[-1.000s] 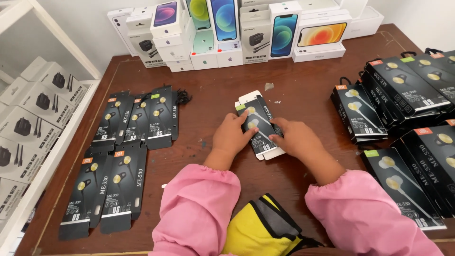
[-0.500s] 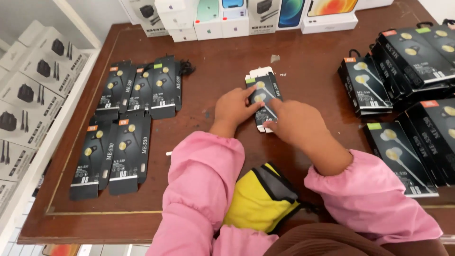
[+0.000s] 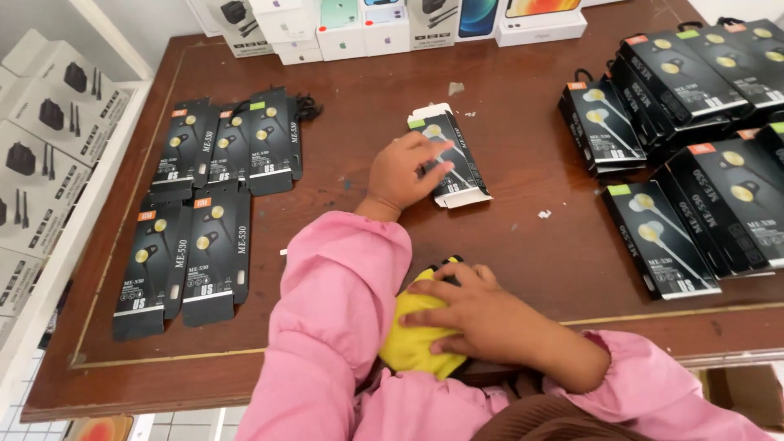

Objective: Assembling cardboard earphone boxes from flat templates, smoothing the surfaces with a cloth, and inspecting the final product.

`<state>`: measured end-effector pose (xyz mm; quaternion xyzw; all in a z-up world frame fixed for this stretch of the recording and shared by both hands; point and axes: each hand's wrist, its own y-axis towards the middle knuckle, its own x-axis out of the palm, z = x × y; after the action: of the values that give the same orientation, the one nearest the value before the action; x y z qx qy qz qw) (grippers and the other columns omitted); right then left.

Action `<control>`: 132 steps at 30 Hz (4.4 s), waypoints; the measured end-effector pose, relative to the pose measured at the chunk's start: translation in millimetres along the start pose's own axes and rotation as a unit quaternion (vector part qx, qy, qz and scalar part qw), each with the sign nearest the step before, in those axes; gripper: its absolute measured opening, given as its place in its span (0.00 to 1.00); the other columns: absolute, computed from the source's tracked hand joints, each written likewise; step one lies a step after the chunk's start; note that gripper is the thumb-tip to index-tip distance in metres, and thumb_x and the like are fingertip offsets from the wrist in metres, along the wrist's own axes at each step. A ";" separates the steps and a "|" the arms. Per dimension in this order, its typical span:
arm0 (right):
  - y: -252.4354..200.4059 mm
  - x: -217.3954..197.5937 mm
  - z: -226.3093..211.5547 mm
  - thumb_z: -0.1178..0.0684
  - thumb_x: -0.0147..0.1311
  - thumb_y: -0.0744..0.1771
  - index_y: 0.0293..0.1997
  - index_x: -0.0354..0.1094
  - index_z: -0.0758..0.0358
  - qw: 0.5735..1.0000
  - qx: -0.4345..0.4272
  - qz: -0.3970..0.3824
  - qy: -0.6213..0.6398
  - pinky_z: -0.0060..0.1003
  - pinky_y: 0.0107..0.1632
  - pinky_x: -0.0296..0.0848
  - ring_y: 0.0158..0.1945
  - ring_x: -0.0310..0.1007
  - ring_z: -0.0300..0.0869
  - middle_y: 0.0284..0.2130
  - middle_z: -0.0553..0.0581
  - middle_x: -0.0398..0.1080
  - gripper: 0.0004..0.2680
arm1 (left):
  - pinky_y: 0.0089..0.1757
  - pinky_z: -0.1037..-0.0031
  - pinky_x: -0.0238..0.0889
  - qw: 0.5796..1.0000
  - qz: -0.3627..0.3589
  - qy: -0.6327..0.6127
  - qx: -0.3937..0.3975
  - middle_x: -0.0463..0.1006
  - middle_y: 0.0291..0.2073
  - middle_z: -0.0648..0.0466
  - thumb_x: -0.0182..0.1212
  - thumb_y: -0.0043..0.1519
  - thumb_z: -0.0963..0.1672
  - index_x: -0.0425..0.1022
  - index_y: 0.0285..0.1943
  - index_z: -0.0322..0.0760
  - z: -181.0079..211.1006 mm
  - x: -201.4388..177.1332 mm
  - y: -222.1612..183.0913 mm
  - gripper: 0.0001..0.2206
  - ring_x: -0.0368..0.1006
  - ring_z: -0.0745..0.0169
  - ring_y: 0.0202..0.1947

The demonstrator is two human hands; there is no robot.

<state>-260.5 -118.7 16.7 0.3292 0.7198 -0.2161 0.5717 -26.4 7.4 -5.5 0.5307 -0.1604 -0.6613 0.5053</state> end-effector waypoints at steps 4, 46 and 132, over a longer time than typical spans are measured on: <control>-13.5 14.9 11.9 0.42 0.57 0.67 0.57 0.70 0.42 0.994 -0.014 0.108 -0.025 0.55 0.40 0.68 0.43 0.60 0.55 0.51 0.52 0.67 0.13 | 0.44 0.68 0.68 0.989 -0.131 0.011 0.068 0.77 0.47 0.62 0.57 0.63 0.56 0.79 0.57 0.54 29.6 4.9 -13.3 0.18 0.75 0.61 0.46; 91.9 -9.9 173.0 0.50 0.43 0.70 0.69 0.61 0.28 0.902 0.349 0.099 -0.234 0.53 0.44 0.77 0.52 0.63 0.57 0.54 0.57 0.60 0.18 | 0.66 0.32 0.44 0.928 -0.366 0.030 0.058 0.74 0.64 0.65 0.51 0.66 0.44 0.76 0.60 0.63 56.5 4.0 -58.7 0.17 0.60 0.46 0.72; 22.8 1.4 54.0 0.38 0.48 0.67 0.57 0.69 0.33 0.936 0.310 0.081 -0.148 0.49 0.40 0.80 0.35 0.78 0.60 0.38 0.54 0.64 0.13 | 0.56 0.51 0.65 0.948 -0.228 0.222 -0.002 0.72 0.58 0.49 0.60 0.63 0.47 0.78 0.56 0.42 103.2 -42.1 -135.9 0.14 0.69 0.41 0.63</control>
<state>-207.5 -139.8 3.1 0.5112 0.4952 -0.4277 0.5573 -186.4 68.8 -44.7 0.6852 0.0823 -0.6248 0.3651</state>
